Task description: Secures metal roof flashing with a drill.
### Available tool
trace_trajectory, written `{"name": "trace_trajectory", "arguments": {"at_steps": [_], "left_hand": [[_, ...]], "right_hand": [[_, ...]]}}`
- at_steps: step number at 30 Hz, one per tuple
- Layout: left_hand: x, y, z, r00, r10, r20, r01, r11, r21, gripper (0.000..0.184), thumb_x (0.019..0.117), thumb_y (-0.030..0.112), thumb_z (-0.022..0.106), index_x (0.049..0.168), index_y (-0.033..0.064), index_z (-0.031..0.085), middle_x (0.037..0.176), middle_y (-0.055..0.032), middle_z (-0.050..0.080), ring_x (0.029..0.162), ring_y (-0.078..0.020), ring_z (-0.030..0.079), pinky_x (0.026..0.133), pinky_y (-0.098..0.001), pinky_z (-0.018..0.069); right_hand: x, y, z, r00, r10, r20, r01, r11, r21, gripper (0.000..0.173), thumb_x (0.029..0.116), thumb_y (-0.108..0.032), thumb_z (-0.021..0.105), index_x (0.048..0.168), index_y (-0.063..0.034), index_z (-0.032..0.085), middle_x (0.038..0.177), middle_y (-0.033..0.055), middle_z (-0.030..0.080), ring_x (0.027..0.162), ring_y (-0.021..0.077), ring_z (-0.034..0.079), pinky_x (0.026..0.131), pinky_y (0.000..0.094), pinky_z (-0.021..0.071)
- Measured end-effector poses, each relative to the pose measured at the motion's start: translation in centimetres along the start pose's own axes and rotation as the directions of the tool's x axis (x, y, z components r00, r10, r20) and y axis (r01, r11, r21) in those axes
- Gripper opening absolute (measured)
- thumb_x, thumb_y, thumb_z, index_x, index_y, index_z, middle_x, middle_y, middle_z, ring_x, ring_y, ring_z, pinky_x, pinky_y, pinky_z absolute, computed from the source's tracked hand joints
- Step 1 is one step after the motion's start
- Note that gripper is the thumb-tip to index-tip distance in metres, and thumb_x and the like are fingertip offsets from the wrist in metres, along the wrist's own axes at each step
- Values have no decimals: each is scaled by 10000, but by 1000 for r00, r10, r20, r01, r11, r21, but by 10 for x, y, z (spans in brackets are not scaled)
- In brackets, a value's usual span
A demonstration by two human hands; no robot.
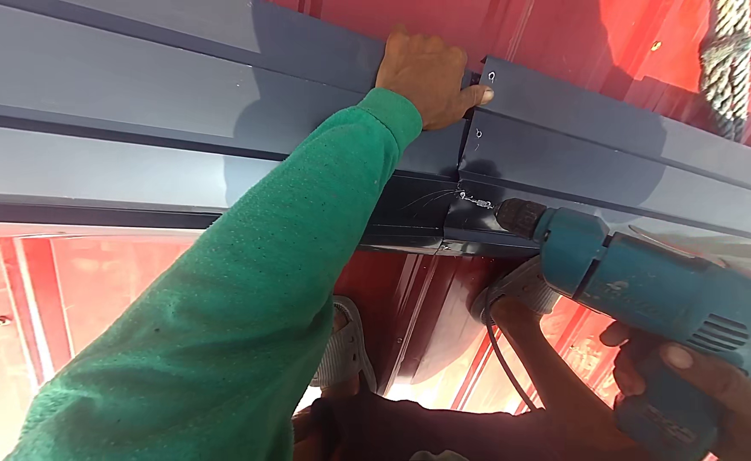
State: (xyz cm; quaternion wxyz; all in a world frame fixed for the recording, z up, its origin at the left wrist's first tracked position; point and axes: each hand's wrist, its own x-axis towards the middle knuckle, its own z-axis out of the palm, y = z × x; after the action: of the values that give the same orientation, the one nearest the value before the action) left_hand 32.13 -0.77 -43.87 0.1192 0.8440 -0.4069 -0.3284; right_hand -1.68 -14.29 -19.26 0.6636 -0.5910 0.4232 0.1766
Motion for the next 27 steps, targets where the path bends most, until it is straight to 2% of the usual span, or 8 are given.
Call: {"name": "trace_trajectory", "arguments": {"at_steps": [11,19,27], "left_hand": [[0,0,0,1000,-4,2,4,1000,2,848,959,790,299,1199,63,663,1128,-215,697,1140,-422,641,973,-688,404],[0,-1,1,1000,-9,-1,9,1000,-4,855,955,795,300,1216,67,664,1147,-214,694,1161,-423,633,996,-693,396],[0,0,0,1000,-9,6,9,1000,-7,831,960,783,312,1200,68,663,1143,-203,693,1161,-414,632,997,-685,393]], "right_hand": [[-2,6,1,1000,-13,-18,14,999,42,397,961,-357,714,1230,-78,629,1012,164,739,686,245,717,622,385,636],[0,8,-1,1000,-10,-3,10,998,60,392,960,-355,712,1234,-85,632,1017,162,738,686,238,714,624,381,631],[5,-7,-5,1000,25,14,-25,999,27,346,979,-305,691,1228,-75,620,1007,169,739,675,239,713,614,377,631]]}}
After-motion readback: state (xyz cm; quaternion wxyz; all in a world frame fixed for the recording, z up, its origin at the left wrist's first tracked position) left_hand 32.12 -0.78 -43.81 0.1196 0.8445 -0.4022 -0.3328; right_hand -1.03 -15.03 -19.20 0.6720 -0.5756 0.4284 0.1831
